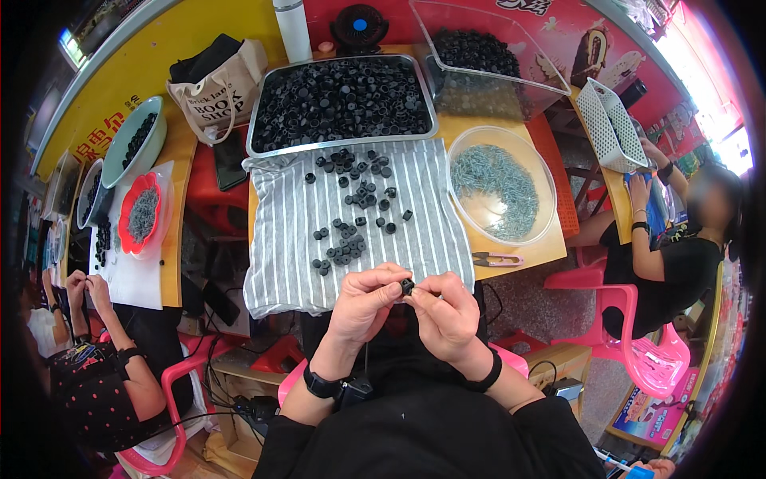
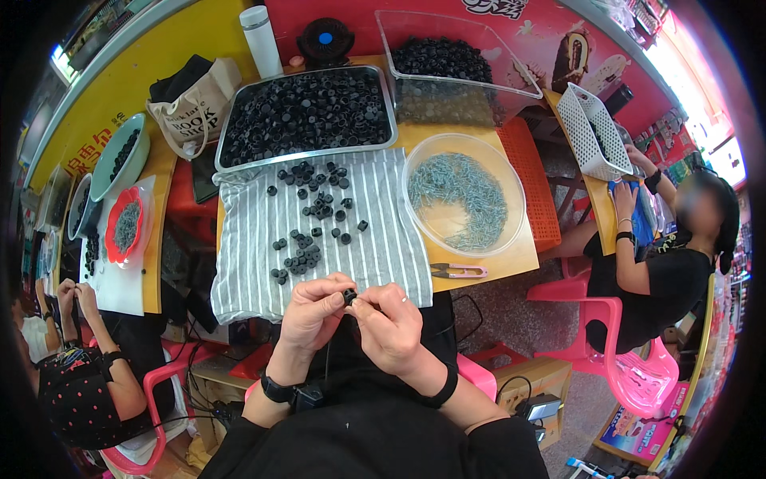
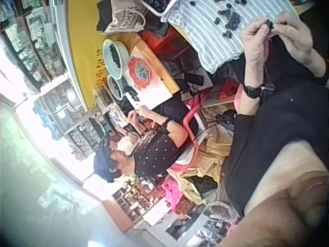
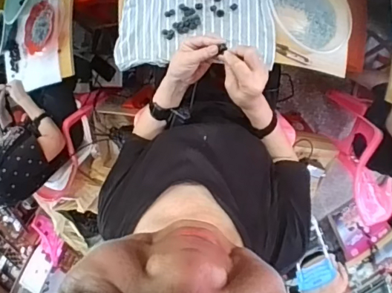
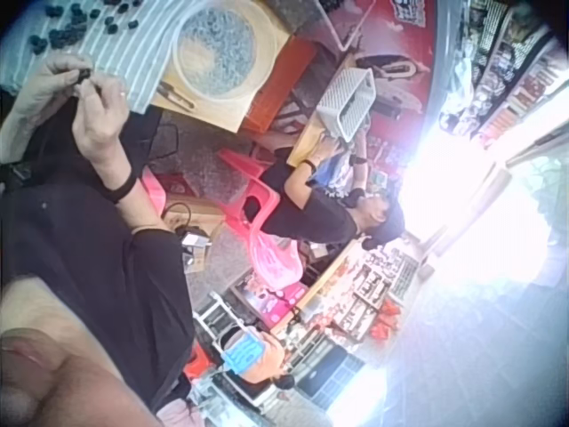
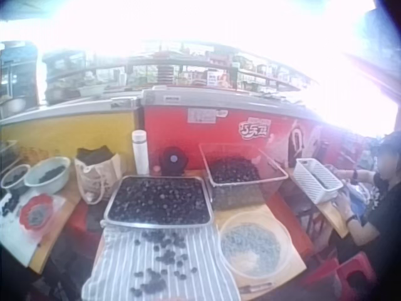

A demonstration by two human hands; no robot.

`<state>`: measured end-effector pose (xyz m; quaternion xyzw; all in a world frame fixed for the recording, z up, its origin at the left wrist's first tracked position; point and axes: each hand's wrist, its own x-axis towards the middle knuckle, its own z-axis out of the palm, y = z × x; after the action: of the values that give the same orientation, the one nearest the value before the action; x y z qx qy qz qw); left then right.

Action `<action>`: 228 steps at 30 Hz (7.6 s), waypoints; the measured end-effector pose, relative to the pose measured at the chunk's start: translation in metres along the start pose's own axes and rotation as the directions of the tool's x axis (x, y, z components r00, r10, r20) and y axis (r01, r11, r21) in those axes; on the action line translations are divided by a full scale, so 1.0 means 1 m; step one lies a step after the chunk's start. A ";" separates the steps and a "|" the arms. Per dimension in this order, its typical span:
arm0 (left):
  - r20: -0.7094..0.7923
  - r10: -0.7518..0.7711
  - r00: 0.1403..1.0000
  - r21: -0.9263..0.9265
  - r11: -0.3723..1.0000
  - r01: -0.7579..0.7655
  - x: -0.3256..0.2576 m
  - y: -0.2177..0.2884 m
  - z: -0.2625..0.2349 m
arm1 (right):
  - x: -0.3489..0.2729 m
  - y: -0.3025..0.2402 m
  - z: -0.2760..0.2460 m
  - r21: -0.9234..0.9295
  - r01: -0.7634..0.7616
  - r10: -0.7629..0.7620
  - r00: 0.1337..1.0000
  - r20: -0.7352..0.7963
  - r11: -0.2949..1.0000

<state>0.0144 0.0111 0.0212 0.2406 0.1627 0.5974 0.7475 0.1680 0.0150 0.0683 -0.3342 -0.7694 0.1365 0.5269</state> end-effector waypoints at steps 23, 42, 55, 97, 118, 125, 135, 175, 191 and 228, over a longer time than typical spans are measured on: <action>0.126 0.024 0.992 0.186 0.981 -0.047 0.001 0.008 -0.003 | -0.004 0.005 -0.002 0.031 0.057 -0.057 0.998 0.028 0.998; 0.023 0.009 1.000 0.044 0.999 -0.010 -0.003 -0.001 0.002 | 0.006 0.021 -0.010 0.150 -0.114 0.077 0.970 0.232 0.982; 0.023 0.011 1.000 0.156 0.988 -0.015 0.001 0.003 0.004 | 0.013 0.014 -0.013 0.059 -0.171 0.152 0.958 0.244 0.983; -0.230 -0.003 0.973 0.292 0.954 0.072 -0.006 0.010 -0.017 | 0.061 0.052 0.019 -0.257 -0.222 0.336 0.726 0.600 0.940; -0.181 -0.071 0.981 0.077 0.993 0.086 0.006 -0.005 -0.011 | 0.077 0.140 -0.069 -0.444 -0.384 0.557 0.743 0.371 0.809; -0.155 -0.073 0.985 0.063 0.994 0.084 0.004 -0.003 -0.015 | 0.076 0.156 -0.053 -0.551 -0.328 0.601 0.665 0.443 0.768; -0.129 -0.077 0.989 0.049 0.995 0.084 0.003 -0.003 -0.017 | 0.076 0.153 -0.069 -0.292 -0.438 0.522 0.776 0.355 0.850; -0.198 0.204 0.959 0.858 0.508 0.069 0.037 -0.006 0.005 | 0.000 0.054 -0.008 0.206 -0.459 0.438 0.888 0.144 0.864; -0.309 0.318 0.896 0.671 0.741 -0.032 0.000 0.014 -0.006 | 0.056 0.074 0.042 0.076 -0.355 0.320 0.900 0.295 0.932; -0.272 0.380 0.884 0.650 0.750 -0.123 -0.007 0.010 -0.015 | 0.030 0.078 0.012 -0.031 -0.447 0.415 0.801 0.431 0.894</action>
<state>-0.0034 0.0085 0.0137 0.3678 0.4581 0.6435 0.4908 0.1797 0.0946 0.0413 -0.4430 -0.7639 0.3502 0.3125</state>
